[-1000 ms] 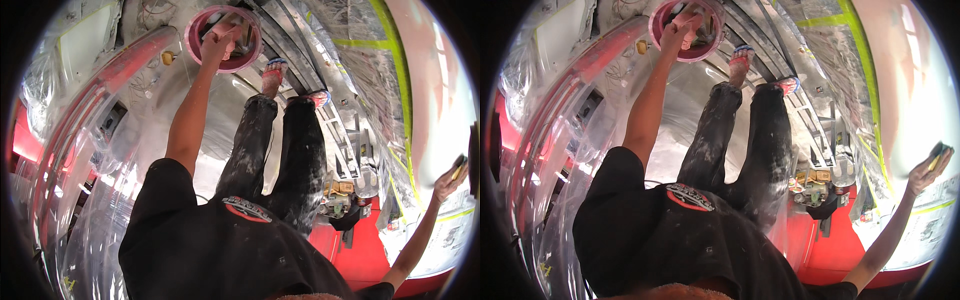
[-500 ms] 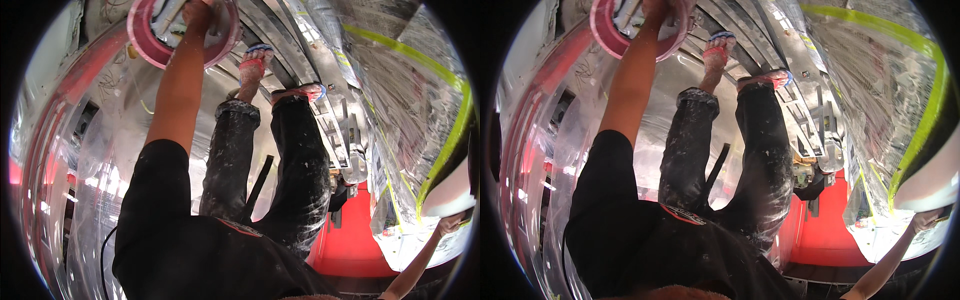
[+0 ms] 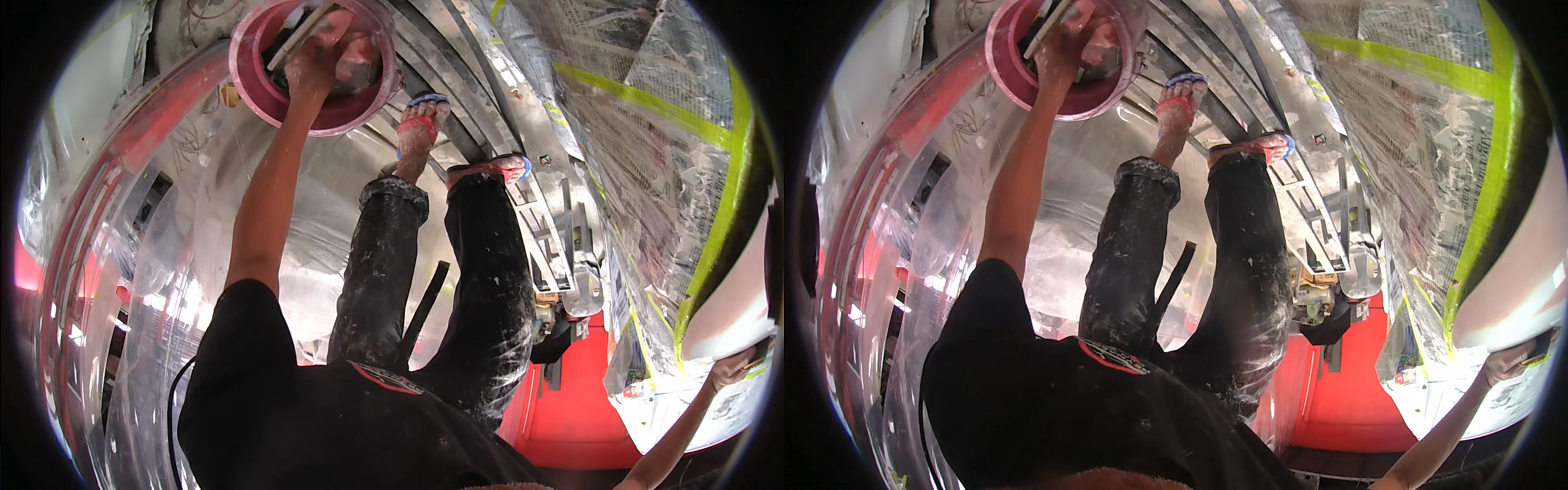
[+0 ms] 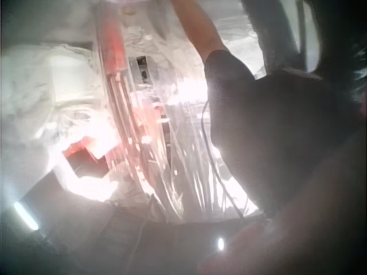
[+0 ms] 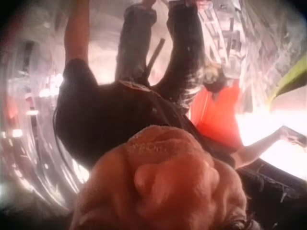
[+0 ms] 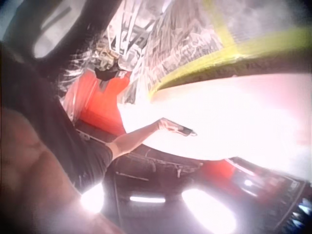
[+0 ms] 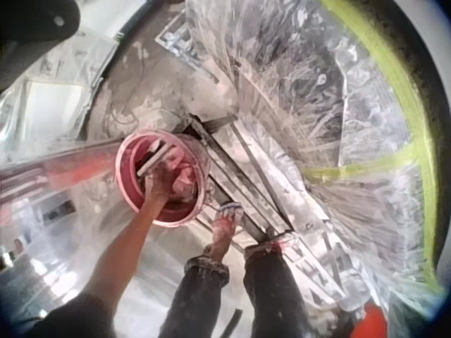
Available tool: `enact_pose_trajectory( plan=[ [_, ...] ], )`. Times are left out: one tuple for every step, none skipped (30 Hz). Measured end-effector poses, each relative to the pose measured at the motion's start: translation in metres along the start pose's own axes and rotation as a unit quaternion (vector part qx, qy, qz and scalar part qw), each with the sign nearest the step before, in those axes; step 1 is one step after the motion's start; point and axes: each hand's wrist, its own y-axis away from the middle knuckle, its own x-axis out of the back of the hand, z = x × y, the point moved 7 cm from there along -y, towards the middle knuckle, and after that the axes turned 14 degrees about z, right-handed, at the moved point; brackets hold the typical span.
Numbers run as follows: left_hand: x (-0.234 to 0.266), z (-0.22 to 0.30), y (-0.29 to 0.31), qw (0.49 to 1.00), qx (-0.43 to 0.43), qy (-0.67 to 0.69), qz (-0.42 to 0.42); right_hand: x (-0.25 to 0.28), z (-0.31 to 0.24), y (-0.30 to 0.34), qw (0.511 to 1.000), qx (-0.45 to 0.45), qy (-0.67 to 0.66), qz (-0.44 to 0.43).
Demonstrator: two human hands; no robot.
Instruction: The person uses a sponge and a pink cloth to repeatedly rub and wipe the surface of a white car hood. The hood is partially covered with newspaper and masking tape. The person alternates between scrubbing with the sponge and wiping with the cloth.
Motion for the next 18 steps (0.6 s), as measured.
enact_pose_trajectory(
  plan=[
    [-0.022,-0.014,-0.005,0.998,-0.001,-0.041,-0.037,0.002,0.000,-0.004,1.000,0.017,0.007,0.003],
    [-0.046,-0.026,-0.012,0.994,-0.003,-0.080,-0.075,0.004,-0.001,-0.004,1.000,-0.008,-0.001,0.003],
    [-0.073,-0.052,-0.017,0.984,0.043,-0.128,-0.115,0.002,-0.004,-0.007,0.999,-0.030,-0.012,0.007],
    [-0.099,-0.078,-0.020,0.967,0.012,-0.182,-0.179,0.003,-0.005,-0.010,0.998,-0.054,-0.021,0.014],
    [-0.117,-0.105,-0.018,0.941,-0.017,-0.236,-0.241,-0.006,0.009,-0.002,0.989,-0.131,-0.068,0.011],
    [-0.135,-0.120,-0.017,0.909,-0.049,-0.285,-0.301,-0.009,0.014,0.002,0.984,-0.159,-0.082,0.014],
    [-0.133,-0.102,-0.017,0.935,-0.052,-0.229,-0.267,-0.003,0.010,-0.003,0.982,-0.166,-0.088,0.015],
    [-0.122,-0.087,-0.013,0.956,-0.053,-0.173,-0.230,-0.002,0.003,-0.009,0.981,-0.168,-0.095,0.023],
    [-0.109,-0.075,-0.009,0.967,-0.071,-0.151,-0.193,0.001,-0.007,-0.014,0.979,-0.170,-0.108,0.029],
    [-0.091,-0.065,-0.005,0.975,-0.089,-0.132,-0.155,-0.002,-0.018,-0.024,0.975,-0.177,-0.129,0.039],
    [-0.061,-0.070,-0.006,0.975,-0.126,-0.154,-0.103,-0.009,-0.030,-0.041,0.969,-0.183,-0.158,0.059],
    [-0.030,-0.066,-0.015,0.970,-0.163,-0.174,-0.049,-0.014,-0.043,-0.060,0.960,-0.188,-0.192,0.080],
    [-0.017,-0.039,-0.018,0.987,-0.089,-0.113,-0.072,-0.002,-0.052,-0.069,0.955,-0.198,-0.207,0.082],
    [0.003,-0.005,-0.008,0.994,-0.016,-0.051,-0.096,0.008,-0.058,-0.075,0.948,-0.213,-0.221,0.087],
    [0.029,0.015,0.002,0.991,0.085,-0.020,-0.097,0.013,-0.066,-0.085,0.940,-0.226,-0.238,0.095],
    [0.054,0.037,0.004,0.979,0.177,0.011,-0.099,0.017,-0.068,-0.087,0.932,-0.240,-0.250,0.105],
    [0.079,0.057,0.002,0.988,0.113,0.017,-0.104,0.013,-0.065,-0.075,0.921,-0.258,-0.268,0.118],
    [0.099,0.075,0.006,0.992,0.049,0.029,-0.111,0.006,-0.063,-0.067,0.908,-0.272,-0.289,0.133]
  ],
)
